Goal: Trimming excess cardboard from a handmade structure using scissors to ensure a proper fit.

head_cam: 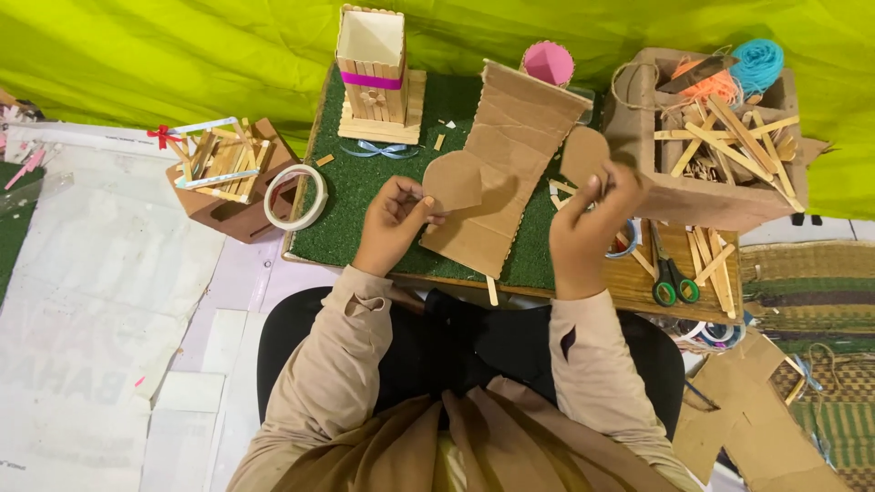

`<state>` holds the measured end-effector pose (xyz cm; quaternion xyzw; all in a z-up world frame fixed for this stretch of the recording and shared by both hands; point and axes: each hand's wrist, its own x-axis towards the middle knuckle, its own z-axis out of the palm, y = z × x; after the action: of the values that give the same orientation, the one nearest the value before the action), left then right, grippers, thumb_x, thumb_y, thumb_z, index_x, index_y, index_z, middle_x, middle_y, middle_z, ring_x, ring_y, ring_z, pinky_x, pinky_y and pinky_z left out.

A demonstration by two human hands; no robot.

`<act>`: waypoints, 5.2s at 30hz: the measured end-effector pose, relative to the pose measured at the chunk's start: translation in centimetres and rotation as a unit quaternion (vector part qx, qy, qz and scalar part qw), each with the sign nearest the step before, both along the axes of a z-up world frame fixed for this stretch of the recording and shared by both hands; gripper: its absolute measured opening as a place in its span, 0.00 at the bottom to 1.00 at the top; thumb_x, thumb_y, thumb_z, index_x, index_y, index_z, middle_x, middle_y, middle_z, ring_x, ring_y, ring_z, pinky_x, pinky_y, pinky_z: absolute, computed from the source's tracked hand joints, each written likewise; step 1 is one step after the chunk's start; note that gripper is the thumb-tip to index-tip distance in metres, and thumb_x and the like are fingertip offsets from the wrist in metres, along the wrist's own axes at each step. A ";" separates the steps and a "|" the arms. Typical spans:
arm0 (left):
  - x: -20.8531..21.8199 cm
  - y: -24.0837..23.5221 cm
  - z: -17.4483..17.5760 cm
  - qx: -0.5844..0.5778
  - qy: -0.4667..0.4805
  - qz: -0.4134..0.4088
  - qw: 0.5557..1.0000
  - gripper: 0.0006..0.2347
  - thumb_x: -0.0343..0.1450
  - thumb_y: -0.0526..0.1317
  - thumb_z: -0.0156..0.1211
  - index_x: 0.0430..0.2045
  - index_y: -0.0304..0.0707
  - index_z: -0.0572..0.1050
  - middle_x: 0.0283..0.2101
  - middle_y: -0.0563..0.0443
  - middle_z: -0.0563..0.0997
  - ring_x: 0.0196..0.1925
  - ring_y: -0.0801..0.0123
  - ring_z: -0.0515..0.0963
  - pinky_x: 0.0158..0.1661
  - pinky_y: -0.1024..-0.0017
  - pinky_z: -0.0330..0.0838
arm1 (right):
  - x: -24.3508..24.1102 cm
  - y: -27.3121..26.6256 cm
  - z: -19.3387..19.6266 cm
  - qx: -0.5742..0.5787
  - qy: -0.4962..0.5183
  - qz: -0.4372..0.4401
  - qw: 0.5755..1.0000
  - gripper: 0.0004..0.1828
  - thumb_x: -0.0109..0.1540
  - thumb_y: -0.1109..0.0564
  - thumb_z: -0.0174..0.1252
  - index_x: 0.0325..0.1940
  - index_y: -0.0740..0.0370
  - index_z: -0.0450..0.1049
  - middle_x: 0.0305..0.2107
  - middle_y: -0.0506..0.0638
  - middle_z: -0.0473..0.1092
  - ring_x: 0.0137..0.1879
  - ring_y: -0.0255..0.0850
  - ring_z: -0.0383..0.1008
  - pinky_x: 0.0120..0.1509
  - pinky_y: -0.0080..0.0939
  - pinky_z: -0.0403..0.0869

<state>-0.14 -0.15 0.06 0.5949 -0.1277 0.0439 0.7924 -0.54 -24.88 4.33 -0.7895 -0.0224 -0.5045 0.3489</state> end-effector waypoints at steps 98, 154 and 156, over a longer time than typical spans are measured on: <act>-3.4 -5.5 5.7 0.360 -0.390 0.079 0.844 0.14 0.67 0.31 0.70 0.46 0.34 0.78 0.39 0.42 0.82 0.43 0.53 0.84 0.45 0.62 0.79 | -3.4 -1.2 1.4 0.096 0.254 0.360 0.892 0.48 0.52 0.65 0.68 0.74 0.68 0.55 0.60 0.65 0.63 0.68 0.61 0.65 0.69 0.58 0.70; -1.6 -1.4 3.0 0.445 -0.321 -0.048 0.835 0.29 0.56 0.59 0.78 0.47 0.45 0.79 0.56 0.48 0.77 0.61 0.49 0.74 0.70 0.48 0.51 | -2.7 -2.1 -0.4 0.098 0.320 0.407 0.850 0.49 0.56 0.68 0.71 0.75 0.60 0.52 0.62 0.59 0.50 0.70 0.58 0.56 0.69 0.69 0.67; -1.9 -1.0 3.5 0.470 -0.317 -0.034 0.823 0.26 0.60 0.59 0.76 0.46 0.46 0.80 0.57 0.50 0.77 0.63 0.53 0.74 0.71 0.44 0.45 | -2.8 -2.0 -0.8 0.121 0.310 0.405 0.852 0.51 0.54 0.67 0.73 0.76 0.60 0.53 0.63 0.57 0.49 0.68 0.54 0.57 0.70 0.64 0.68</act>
<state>-2.04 -1.14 3.54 0.8438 -0.3973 0.1374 0.3337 -3.34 -26.90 3.52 -0.7771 -0.1695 -0.0464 0.6043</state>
